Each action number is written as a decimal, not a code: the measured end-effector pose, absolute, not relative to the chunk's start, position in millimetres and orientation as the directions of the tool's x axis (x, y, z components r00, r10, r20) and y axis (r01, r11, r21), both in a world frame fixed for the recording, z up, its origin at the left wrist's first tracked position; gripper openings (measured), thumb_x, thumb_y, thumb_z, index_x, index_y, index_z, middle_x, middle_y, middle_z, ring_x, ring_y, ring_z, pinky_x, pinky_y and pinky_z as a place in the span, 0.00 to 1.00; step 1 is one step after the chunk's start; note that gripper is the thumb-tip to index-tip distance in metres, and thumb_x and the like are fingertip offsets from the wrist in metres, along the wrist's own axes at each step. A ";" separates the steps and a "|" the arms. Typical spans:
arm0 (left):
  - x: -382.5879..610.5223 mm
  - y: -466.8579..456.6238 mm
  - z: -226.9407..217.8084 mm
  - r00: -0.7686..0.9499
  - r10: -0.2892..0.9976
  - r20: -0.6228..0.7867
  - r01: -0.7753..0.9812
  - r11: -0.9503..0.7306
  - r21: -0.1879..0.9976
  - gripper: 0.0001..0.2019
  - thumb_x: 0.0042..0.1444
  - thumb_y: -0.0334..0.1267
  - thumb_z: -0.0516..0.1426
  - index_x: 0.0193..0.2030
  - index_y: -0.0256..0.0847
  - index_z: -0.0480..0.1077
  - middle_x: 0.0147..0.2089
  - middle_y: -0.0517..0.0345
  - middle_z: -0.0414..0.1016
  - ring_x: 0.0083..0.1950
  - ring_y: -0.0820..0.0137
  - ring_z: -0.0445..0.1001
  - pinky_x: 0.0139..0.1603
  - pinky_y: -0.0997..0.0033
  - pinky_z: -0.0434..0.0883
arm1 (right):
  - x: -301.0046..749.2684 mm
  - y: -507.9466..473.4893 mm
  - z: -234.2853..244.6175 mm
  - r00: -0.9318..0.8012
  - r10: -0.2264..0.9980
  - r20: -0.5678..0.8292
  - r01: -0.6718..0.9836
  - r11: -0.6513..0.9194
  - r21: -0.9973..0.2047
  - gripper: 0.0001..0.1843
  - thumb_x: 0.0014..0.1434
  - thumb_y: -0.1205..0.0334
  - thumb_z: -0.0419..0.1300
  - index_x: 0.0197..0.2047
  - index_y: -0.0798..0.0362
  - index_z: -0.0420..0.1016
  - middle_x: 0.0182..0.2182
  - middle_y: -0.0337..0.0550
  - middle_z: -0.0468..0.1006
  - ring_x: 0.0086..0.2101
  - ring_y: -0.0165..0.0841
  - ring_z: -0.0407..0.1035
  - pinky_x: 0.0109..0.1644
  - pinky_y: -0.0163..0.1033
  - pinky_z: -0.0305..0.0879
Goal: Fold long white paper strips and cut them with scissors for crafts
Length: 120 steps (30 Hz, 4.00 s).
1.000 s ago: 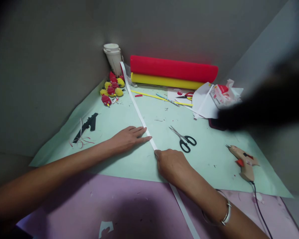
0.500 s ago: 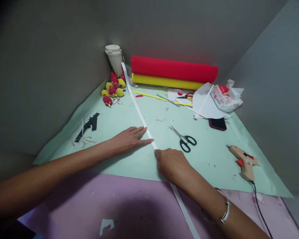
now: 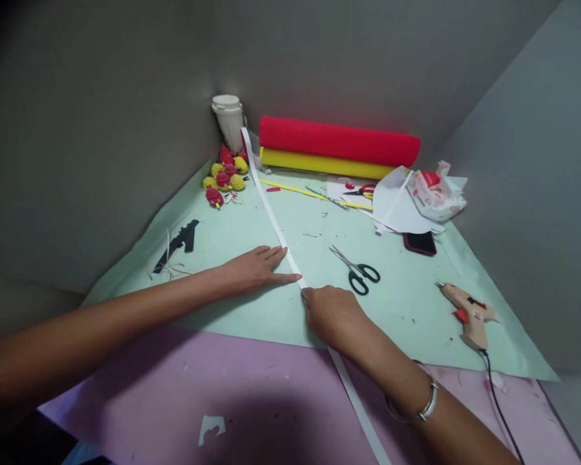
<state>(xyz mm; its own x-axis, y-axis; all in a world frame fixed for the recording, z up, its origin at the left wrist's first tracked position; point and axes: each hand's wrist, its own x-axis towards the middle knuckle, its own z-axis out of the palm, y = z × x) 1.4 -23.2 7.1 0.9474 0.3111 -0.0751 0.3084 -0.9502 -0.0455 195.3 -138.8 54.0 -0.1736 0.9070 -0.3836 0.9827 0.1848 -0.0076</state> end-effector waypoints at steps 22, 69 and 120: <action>27.4 -54.3 8.8 0.794 0.591 0.146 0.385 -0.673 0.631 0.20 0.58 0.40 0.58 0.57 0.40 0.68 0.54 0.47 0.73 0.55 0.59 0.70 0.55 0.59 0.65 | 220.0 -122.8 63.5 -0.114 0.971 -0.211 0.948 0.042 -0.315 0.17 0.60 0.61 0.51 0.51 0.50 0.73 0.29 0.42 0.80 0.29 0.35 0.71 0.32 0.36 0.56; 34.9 -28.4 -17.6 0.588 0.790 -0.173 -0.211 0.356 0.910 0.09 0.56 0.38 0.61 0.38 0.34 0.71 0.36 0.49 0.77 0.30 0.74 0.73 0.33 0.74 0.70 | 291.7 -148.4 42.1 -0.307 0.948 -0.090 0.874 0.243 -0.421 0.22 0.61 0.61 0.55 0.59 0.47 0.67 0.46 0.48 0.72 0.41 0.36 0.70 0.47 0.43 0.68; 11.6 -33.7 -3.5 0.396 0.909 -0.130 -0.107 0.186 0.977 0.18 0.52 0.54 0.60 0.29 0.38 0.68 0.26 0.56 0.75 0.23 0.72 0.72 0.25 0.73 0.68 | 211.2 -127.4 -4.2 -0.424 0.886 0.191 0.896 0.440 -0.054 0.25 0.59 0.77 0.51 0.58 0.57 0.68 0.35 0.48 0.73 0.34 0.38 0.63 0.35 0.40 0.61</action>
<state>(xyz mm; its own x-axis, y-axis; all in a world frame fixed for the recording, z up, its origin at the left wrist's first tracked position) 11.6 -33.7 -3.5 0.3964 0.9089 -0.1297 -0.1070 0.1860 0.9767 211.2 -127.4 -4.2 -0.4235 0.8855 0.1909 0.8963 0.4402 -0.0536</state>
